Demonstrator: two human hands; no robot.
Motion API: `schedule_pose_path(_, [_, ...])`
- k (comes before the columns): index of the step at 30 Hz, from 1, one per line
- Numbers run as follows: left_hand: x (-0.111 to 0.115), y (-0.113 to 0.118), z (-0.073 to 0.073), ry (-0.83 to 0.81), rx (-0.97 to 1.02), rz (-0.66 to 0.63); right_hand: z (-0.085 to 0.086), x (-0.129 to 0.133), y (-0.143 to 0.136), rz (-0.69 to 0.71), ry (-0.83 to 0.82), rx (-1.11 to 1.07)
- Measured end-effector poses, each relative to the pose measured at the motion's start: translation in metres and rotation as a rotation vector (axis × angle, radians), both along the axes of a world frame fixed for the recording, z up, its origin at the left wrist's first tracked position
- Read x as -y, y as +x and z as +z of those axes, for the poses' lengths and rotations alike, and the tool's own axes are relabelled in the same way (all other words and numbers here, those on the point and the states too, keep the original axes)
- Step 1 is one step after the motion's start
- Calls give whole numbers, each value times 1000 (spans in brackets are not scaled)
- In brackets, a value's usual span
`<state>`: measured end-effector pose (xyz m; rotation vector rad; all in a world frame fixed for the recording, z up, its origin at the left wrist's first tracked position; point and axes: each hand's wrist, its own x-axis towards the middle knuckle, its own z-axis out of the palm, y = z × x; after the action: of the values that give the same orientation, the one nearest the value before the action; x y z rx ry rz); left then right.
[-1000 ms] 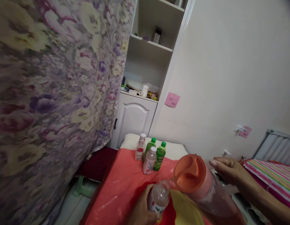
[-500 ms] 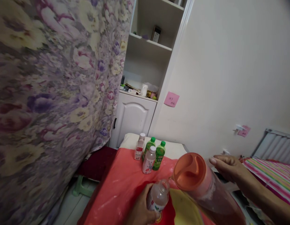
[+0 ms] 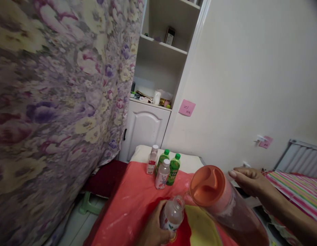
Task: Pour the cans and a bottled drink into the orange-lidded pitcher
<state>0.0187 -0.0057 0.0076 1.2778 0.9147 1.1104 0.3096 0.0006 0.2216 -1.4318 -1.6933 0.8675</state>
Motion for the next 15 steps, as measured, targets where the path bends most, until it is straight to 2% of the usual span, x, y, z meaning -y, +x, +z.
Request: schedule_pose_path(15, [0, 0, 0, 14, 27, -11, 4, 0, -2, 14, 9, 37])
